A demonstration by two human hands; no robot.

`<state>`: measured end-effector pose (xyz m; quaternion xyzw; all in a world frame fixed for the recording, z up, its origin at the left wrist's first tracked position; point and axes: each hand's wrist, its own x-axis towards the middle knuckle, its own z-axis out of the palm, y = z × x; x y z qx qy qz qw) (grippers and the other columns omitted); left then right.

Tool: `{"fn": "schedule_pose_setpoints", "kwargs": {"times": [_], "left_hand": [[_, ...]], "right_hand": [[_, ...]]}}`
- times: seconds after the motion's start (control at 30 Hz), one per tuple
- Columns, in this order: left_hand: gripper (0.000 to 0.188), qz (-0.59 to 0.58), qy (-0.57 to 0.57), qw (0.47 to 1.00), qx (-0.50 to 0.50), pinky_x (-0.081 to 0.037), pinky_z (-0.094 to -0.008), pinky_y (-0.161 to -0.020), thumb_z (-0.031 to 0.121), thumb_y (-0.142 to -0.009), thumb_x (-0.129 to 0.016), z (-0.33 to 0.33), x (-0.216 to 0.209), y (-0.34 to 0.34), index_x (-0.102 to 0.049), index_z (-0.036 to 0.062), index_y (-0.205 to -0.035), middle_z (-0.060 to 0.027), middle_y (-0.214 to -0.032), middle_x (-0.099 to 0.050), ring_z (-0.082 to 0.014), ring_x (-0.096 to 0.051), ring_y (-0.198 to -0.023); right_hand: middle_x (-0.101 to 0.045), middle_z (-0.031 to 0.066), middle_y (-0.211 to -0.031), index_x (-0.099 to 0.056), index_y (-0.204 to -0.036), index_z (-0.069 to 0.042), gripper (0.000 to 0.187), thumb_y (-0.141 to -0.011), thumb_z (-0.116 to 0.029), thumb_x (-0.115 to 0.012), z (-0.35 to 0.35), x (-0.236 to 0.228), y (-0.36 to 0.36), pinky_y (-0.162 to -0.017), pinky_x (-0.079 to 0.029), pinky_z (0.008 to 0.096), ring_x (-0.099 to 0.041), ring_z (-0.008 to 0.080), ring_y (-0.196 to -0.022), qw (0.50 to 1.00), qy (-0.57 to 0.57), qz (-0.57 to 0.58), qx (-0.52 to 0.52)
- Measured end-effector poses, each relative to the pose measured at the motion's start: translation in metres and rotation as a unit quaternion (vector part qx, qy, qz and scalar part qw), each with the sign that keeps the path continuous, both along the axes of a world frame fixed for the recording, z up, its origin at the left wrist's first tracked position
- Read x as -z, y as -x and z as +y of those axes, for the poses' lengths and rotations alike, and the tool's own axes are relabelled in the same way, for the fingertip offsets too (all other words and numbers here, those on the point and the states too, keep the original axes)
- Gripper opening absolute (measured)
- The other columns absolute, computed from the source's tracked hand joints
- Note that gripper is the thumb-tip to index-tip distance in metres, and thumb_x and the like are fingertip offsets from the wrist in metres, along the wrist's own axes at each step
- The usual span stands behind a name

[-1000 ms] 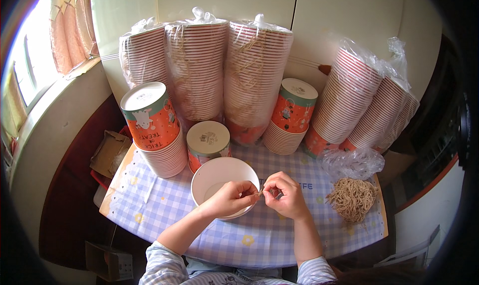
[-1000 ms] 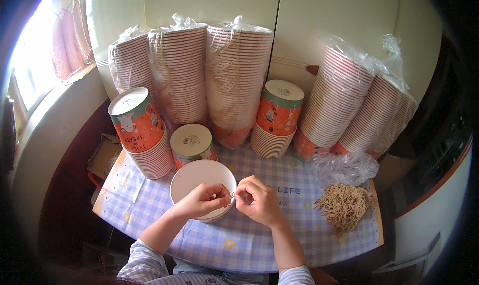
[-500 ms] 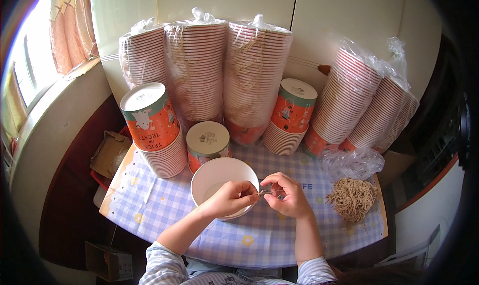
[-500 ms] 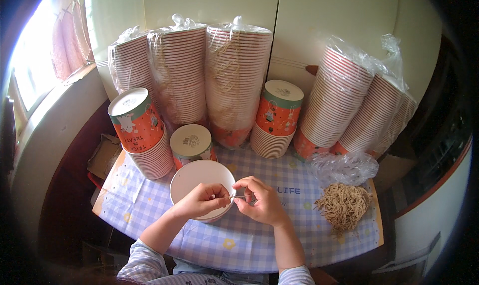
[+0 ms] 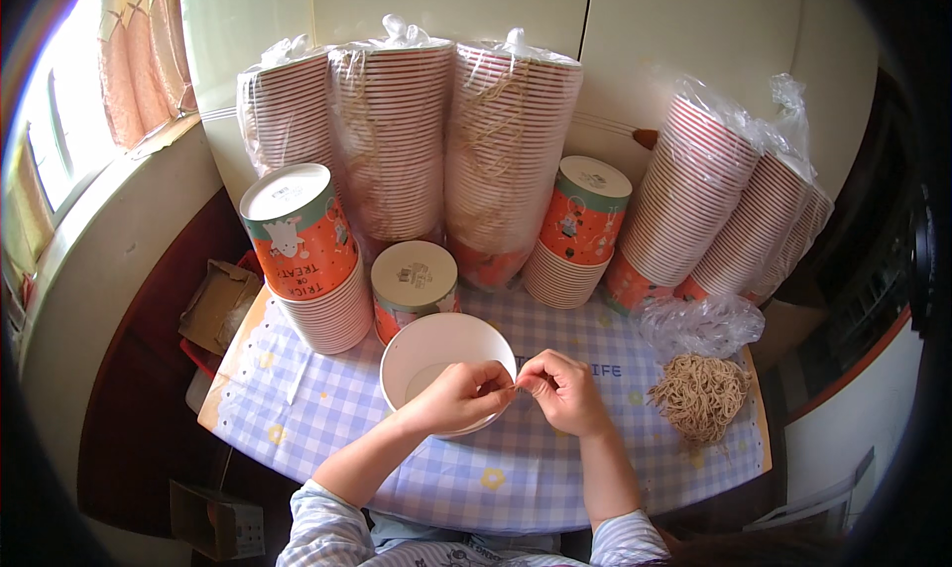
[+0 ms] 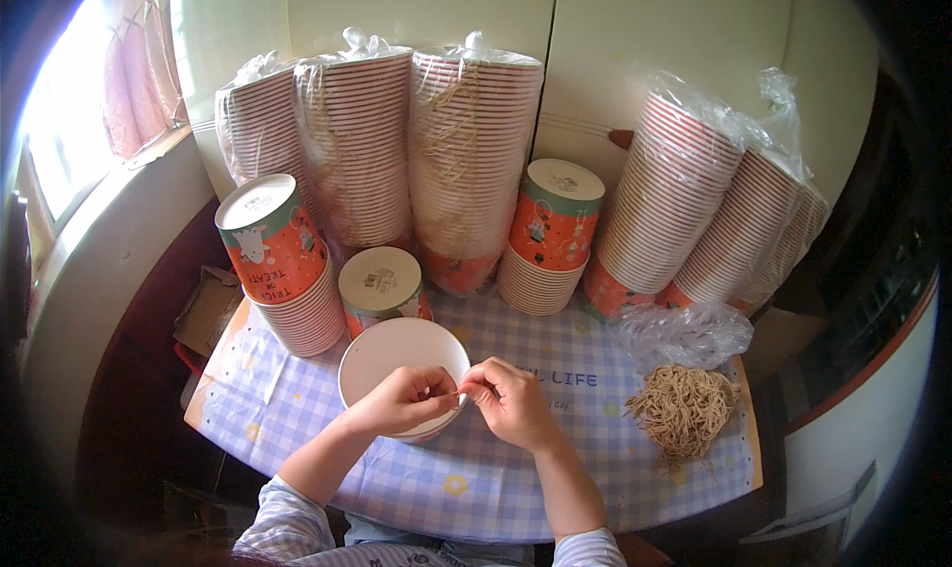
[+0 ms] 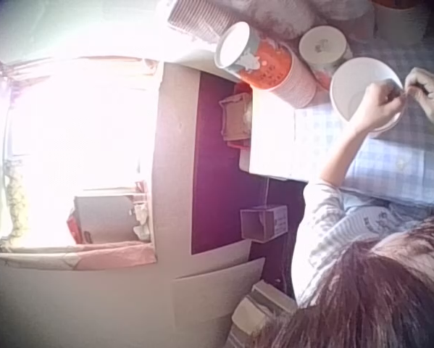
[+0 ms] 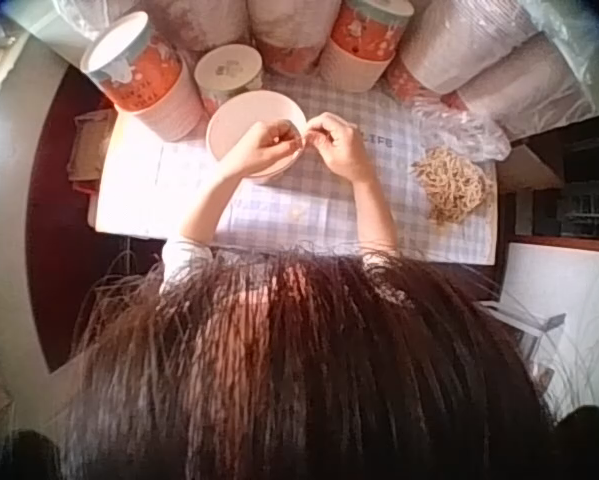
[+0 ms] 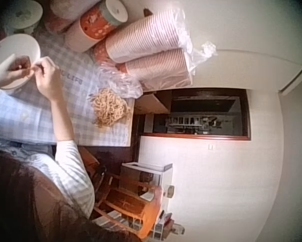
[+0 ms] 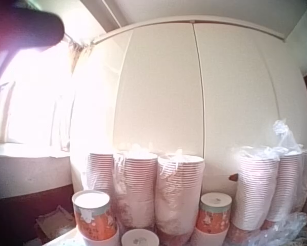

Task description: Packaging paper buckets into plastic bags and applying rubber bands.

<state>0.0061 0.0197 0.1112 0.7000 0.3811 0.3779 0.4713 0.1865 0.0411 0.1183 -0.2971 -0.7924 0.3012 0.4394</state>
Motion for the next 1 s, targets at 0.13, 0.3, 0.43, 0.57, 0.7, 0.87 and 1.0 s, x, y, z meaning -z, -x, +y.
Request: {"fn": "schedule_pose_setpoints", "kwargs": {"times": [0.13,0.3,0.43,0.57,0.7,0.87,1.0], "left_hand": [[0.012,-0.005,0.002,1.0,0.005,-0.041,-0.0257,-0.052,0.012,-0.078,-0.056,-0.002,0.002,-0.003,-0.057,0.0,-0.079,-0.0046,-0.062,-0.056,-0.0096,-0.05,-0.057],[0.013,0.011,0.0,1.0,-0.006,-0.041,-0.0255,-0.052,0.013,-0.078,-0.056,-0.004,-0.005,-0.003,-0.057,0.0,-0.079,-0.0044,-0.061,-0.055,-0.009,-0.049,-0.056],[0.017,0.023,0.002,1.0,0.002,-0.04,-0.0244,-0.051,0.017,-0.08,-0.058,-0.002,-0.005,-0.002,-0.057,0.0,-0.08,-0.0041,-0.061,-0.055,-0.0073,-0.049,-0.056],[0.019,0.038,-0.012,0.999,-0.01,-0.041,-0.0232,-0.053,0.02,-0.083,-0.058,-0.002,-0.003,-0.004,-0.057,0.0006,-0.083,-0.0033,-0.063,-0.056,-0.006,-0.05,-0.059],[0.015,-0.082,0.003,0.997,0.001,-0.043,-0.0226,-0.054,0.016,-0.085,-0.056,0.001,0.008,-0.007,-0.056,0.0011,-0.084,-0.002,-0.065,-0.057,-0.0056,-0.052,-0.061],[0.013,-0.075,-0.001,0.997,0.009,-0.043,-0.0229,-0.053,0.014,-0.085,-0.056,0.001,0.008,-0.004,-0.055,0.0012,-0.081,-0.0026,-0.064,-0.058,-0.0066,-0.053,-0.059],[0.01,-0.007,-0.069,0.998,0.001,-0.043,-0.0241,-0.051,0.011,-0.082,-0.057,0.0,0.0,-0.002,-0.055,0.0022,-0.078,-0.0037,-0.061,-0.059,-0.0098,-0.055,-0.056]], "right_hand": [[-0.059,0.0071,-0.07,-0.057,-0.076,-0.002,0.008,-0.079,-0.007,-0.062,-0.001,-0.003,-0.003,-0.052,-0.044,0.0262,-0.056,0.0171,-0.058,0.999,0.001,0.006,0.038],[-0.056,0.0039,-0.067,-0.056,-0.073,-0.001,0.013,-0.079,-0.01,-0.063,-0.001,-0.003,-0.003,-0.051,-0.04,0.0217,-0.05,0.0094,-0.056,0.999,0.008,0.012,0.032],[-0.057,0.0034,-0.067,-0.057,-0.074,-0.001,0.014,-0.079,-0.012,-0.064,0.0,-0.002,-0.004,-0.051,-0.04,0.0214,-0.05,0.0089,-0.057,0.999,0.012,0.021,0.022],[-0.059,0.0065,-0.069,-0.059,-0.076,-0.002,0.008,-0.079,-0.008,-0.062,-0.001,-0.001,-0.004,-0.052,-0.044,0.0233,-0.057,0.0128,-0.059,1.0,0.017,0.016,0.014],[-0.059,0.0064,-0.069,-0.058,-0.077,-0.003,0.007,-0.08,-0.009,-0.062,-0.001,0.001,-0.002,-0.052,-0.044,0.0232,-0.057,0.012,-0.058,0.998,0.037,0.041,0.004],[-0.059,0.0067,-0.069,-0.055,-0.077,-0.003,0.007,-0.08,-0.007,-0.061,-0.002,0.006,0.004,-0.052,-0.044,0.0247,-0.057,0.0146,-0.059,0.999,0.001,0.024,0.046],[-0.059,0.0075,-0.069,-0.053,-0.076,-0.003,0.009,-0.079,-0.006,-0.061,-0.004,0.009,0.008,-0.052,-0.044,0.0261,-0.057,0.017,-0.059,0.997,-0.018,0.023,0.074]]}}
